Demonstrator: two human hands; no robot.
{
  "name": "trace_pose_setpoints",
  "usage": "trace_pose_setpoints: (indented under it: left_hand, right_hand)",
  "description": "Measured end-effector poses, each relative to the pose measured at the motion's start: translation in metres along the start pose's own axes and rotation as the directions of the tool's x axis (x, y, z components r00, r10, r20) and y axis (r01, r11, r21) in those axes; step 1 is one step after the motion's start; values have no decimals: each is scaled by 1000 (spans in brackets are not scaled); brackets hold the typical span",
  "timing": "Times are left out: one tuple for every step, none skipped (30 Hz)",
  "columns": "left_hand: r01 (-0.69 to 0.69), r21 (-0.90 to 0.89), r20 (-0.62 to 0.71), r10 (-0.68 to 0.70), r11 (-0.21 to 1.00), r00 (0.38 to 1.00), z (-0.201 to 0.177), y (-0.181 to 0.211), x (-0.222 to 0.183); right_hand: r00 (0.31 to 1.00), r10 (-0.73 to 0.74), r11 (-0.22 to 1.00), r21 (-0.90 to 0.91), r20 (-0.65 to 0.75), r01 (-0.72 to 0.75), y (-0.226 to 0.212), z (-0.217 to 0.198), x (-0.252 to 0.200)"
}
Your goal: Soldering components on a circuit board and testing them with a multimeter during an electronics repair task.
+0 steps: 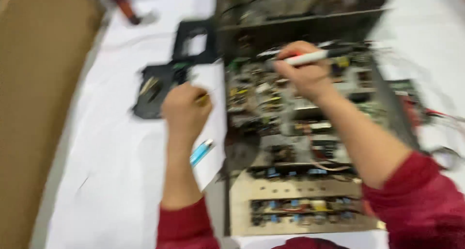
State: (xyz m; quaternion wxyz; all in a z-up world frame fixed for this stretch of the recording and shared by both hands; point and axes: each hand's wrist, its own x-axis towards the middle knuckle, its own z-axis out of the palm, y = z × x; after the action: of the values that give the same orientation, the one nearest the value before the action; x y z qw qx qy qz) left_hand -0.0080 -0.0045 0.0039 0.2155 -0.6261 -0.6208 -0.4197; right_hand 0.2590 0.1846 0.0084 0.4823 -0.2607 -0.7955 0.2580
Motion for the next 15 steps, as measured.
trace_pose_setpoints:
  left_hand:
    - [-42, -26, -10, 42, 999, 999, -2, -4, -2]
    - [-92, -68, -22, 91, 993, 996, 4, -8, -1]
    - [-142, -134, -38, 138, 981, 990, -2, 2, 5]
    - [-139, -112, -25, 137, 984, 990, -8, 9, 6]
    - [-135, -90, -13, 135, 987, 991, -14, 13, 7]
    - [-173, -146, -31, 171, 974, 985, -11, 10, 3]
    - [-152, -90, -28, 150, 984, 988, -7, 4, -1]
    - [-122, -20, -24, 122, 992, 992, -7, -6, -9]
    - [-154, -62, -38, 152, 986, 988, -5, 10, -6]
    - [-126, -26, 1, 126, 992, 992, -13, 22, -5]
    - [-100, 12, 39, 99, 995, 994, -21, 32, -4]
    - [-110, 1, 36, 109, 994, 993, -19, 34, 0]
    - [-7, 75, 240, -11, 997, 971, -16, 35, 4]
    - [93, 179, 421, -161, 980, 893, -17, 34, 4]
    - [95, 176, 421, -162, 980, 892, -16, 36, 3]
  right_hand:
    - [1000, -1, 997, 80, -22, 3, -6, -8, 5]
    - [999, 0, 990, 143, -54, 8, -9, -23, 8]
    - [994, 1, 997, 80, -109, 8, -20, -38, 11]
    - [982, 161, 972, 186, -98, -141, -29, -50, 12]
    - [947, 311, 914, 295, -77, -277, -36, -62, 14]
    - [942, 309, 929, 256, -134, -268, -33, -75, 10]
    - [892, 427, 840, 428, -146, -332, -30, -88, 6]
    - [838, 531, 714, 599, -125, -362, -26, -94, 0]
    - [832, 525, 738, 582, -177, -342, -29, -118, -10]
    - [800, 591, 682, 591, -100, -430, -32, -134, -19]
    - [759, 651, 620, 595, -24, -513, -36, -147, -27]
    - [759, 650, 626, 593, -38, -506, -45, -168, -36]
    - [723, 691, 615, 530, -6, -583, -53, -186, -44]
    - [680, 733, 592, 459, 37, -663, -61, -200, -51]
    - [679, 734, 592, 456, 37, -664, -50, -212, -60]
